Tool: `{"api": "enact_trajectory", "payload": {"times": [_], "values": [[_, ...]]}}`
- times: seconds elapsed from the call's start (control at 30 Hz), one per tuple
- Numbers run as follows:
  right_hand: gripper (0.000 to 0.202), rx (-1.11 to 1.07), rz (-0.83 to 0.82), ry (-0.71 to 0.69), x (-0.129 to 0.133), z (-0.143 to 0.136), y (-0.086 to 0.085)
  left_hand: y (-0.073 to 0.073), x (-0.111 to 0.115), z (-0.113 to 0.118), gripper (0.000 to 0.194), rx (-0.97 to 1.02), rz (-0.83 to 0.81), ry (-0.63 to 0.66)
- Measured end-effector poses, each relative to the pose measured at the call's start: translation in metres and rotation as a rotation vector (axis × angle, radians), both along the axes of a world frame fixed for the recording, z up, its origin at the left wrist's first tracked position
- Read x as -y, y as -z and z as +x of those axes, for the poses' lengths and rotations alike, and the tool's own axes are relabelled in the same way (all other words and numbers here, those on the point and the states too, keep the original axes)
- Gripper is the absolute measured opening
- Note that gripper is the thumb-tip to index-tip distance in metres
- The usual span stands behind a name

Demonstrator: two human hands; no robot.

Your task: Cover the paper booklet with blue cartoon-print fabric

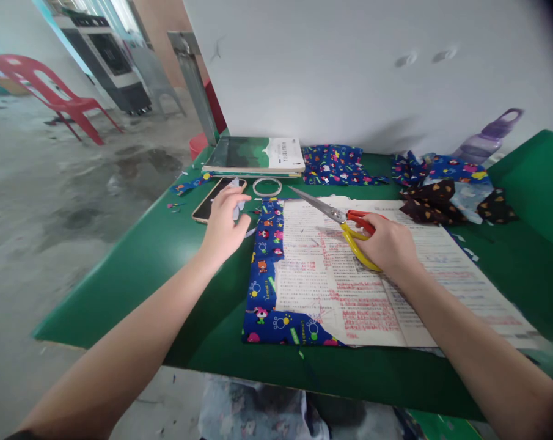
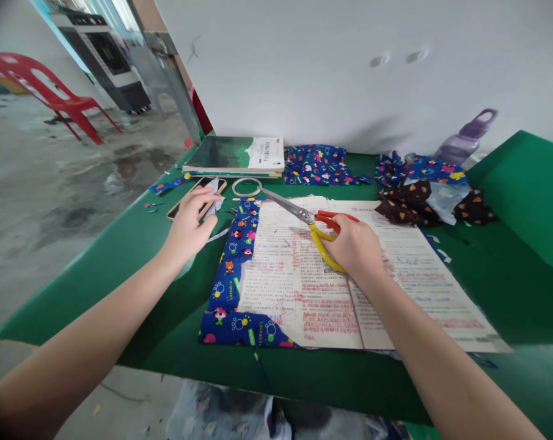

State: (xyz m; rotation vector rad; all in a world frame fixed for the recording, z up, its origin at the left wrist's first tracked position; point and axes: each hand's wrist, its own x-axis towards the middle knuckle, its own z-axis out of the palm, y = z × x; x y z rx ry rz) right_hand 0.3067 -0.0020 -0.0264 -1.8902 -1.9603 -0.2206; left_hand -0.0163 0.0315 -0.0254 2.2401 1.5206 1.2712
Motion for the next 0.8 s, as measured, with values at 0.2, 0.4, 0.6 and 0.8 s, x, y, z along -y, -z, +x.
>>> {"api": "enact_trajectory", "payload": {"times": [0.2,0.4,0.6,0.8], "values": [[0.040,0.003,0.026,-0.030,0.001,0.000,0.000,0.004,0.003,0.007,0.025,0.040,-0.212,0.124],[0.037,-0.005,-0.011,-0.009,0.000,0.001,-0.001,0.008,0.002,0.010,0.024,0.412,-0.520,0.173],[0.040,-0.026,-0.006,-0.020,0.001,0.000,-0.001,0.004,0.002,0.012,0.020,0.738,-0.689,0.165],[0.035,0.002,0.003,-0.033,0.000,0.001,0.002,-0.001,0.000,0.011,0.011,0.952,-0.731,0.171]]}}
